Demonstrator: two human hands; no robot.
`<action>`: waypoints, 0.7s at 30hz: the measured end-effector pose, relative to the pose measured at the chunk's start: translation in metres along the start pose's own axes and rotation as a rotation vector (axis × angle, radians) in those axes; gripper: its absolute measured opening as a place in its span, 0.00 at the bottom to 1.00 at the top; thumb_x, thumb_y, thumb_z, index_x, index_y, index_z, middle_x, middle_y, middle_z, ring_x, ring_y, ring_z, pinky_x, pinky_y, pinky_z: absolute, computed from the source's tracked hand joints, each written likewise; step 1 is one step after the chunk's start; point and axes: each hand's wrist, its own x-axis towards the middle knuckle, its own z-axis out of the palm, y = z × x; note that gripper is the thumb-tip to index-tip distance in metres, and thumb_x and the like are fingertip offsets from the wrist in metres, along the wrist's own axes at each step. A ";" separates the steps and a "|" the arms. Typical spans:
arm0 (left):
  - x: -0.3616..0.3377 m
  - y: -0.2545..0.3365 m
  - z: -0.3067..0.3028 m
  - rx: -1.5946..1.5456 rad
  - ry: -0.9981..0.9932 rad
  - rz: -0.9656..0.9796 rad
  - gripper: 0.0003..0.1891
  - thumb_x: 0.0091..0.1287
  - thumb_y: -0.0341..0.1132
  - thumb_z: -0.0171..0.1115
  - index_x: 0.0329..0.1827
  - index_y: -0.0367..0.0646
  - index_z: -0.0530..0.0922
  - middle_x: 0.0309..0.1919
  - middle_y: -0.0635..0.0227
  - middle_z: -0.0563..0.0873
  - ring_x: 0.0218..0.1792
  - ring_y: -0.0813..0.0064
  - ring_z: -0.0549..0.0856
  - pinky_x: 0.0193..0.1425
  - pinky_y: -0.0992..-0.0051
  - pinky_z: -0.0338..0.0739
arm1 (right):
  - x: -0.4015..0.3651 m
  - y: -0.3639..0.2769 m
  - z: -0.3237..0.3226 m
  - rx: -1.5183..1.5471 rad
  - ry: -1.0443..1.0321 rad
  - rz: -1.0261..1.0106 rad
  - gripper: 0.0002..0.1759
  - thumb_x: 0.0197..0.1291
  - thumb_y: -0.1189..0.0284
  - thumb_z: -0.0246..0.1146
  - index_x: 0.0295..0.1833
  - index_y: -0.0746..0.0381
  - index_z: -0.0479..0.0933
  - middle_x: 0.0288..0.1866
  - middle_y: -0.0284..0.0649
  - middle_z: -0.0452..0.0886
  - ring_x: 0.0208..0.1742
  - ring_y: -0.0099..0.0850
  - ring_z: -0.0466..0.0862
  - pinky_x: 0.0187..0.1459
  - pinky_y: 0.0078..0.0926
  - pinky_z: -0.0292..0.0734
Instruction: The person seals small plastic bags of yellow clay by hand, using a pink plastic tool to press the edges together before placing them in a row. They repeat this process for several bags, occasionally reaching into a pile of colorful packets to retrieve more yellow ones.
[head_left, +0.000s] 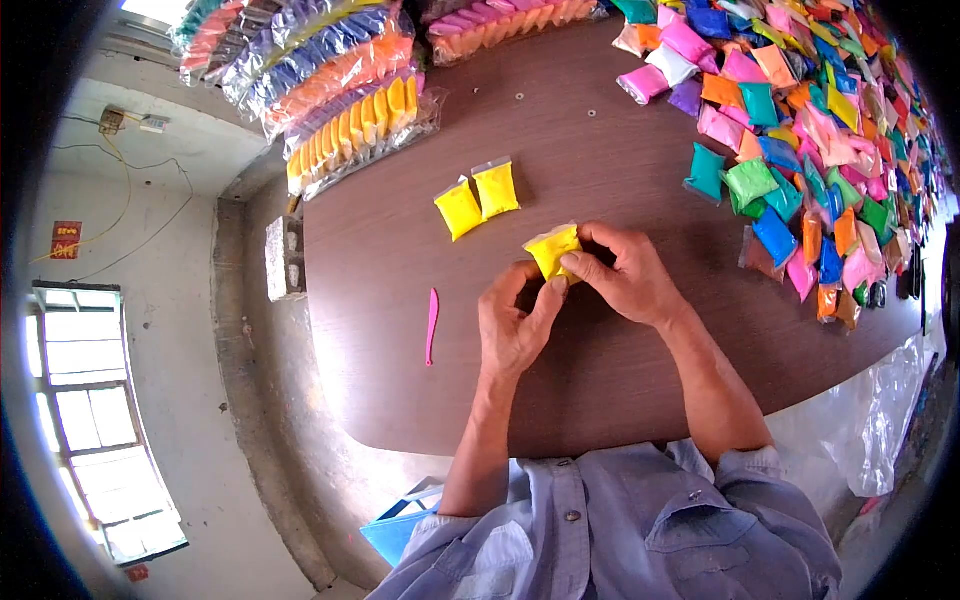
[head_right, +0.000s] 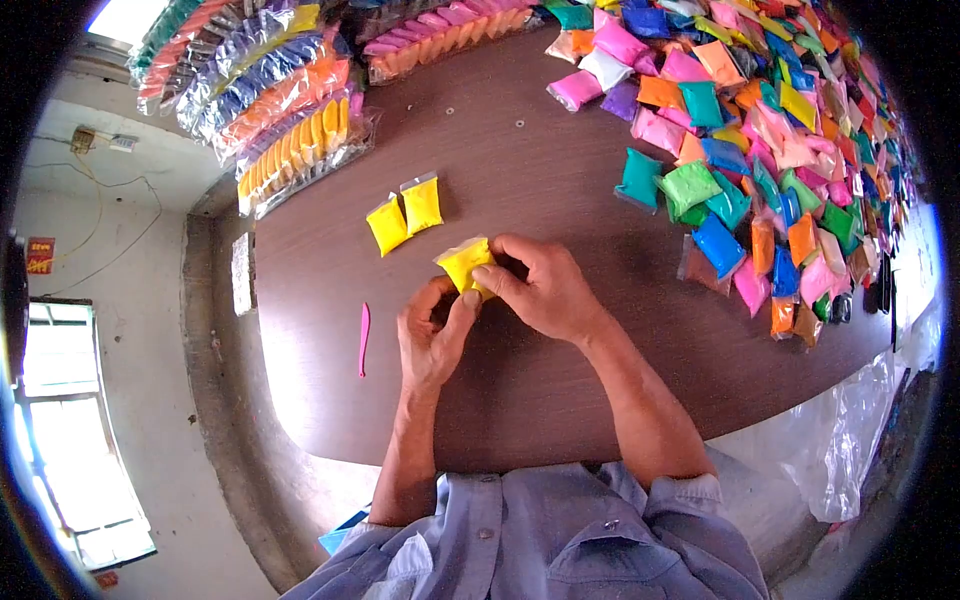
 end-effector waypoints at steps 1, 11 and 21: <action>0.000 -0.001 0.000 -0.001 0.000 0.000 0.11 0.75 0.35 0.68 0.50 0.33 0.85 0.36 0.72 0.88 0.38 0.83 0.82 0.44 0.78 0.78 | 0.000 -0.001 -0.001 -0.001 0.000 0.001 0.18 0.70 0.61 0.70 0.51 0.67 0.82 0.37 0.49 0.88 0.34 0.35 0.88 0.37 0.33 0.81; -0.001 -0.005 0.001 0.045 0.060 0.012 0.11 0.77 0.36 0.65 0.49 0.34 0.84 0.34 0.73 0.85 0.36 0.83 0.80 0.40 0.77 0.75 | 0.000 -0.005 0.001 -0.136 -0.036 -0.066 0.18 0.70 0.64 0.69 0.54 0.68 0.81 0.41 0.51 0.88 0.38 0.38 0.90 0.39 0.34 0.82; 0.000 -0.004 0.001 0.057 0.059 0.010 0.12 0.78 0.37 0.65 0.47 0.34 0.84 0.31 0.74 0.82 0.33 0.85 0.77 0.37 0.78 0.72 | 0.001 0.000 0.000 -0.020 -0.051 -0.063 0.16 0.71 0.66 0.68 0.54 0.68 0.81 0.41 0.50 0.88 0.38 0.33 0.89 0.40 0.32 0.82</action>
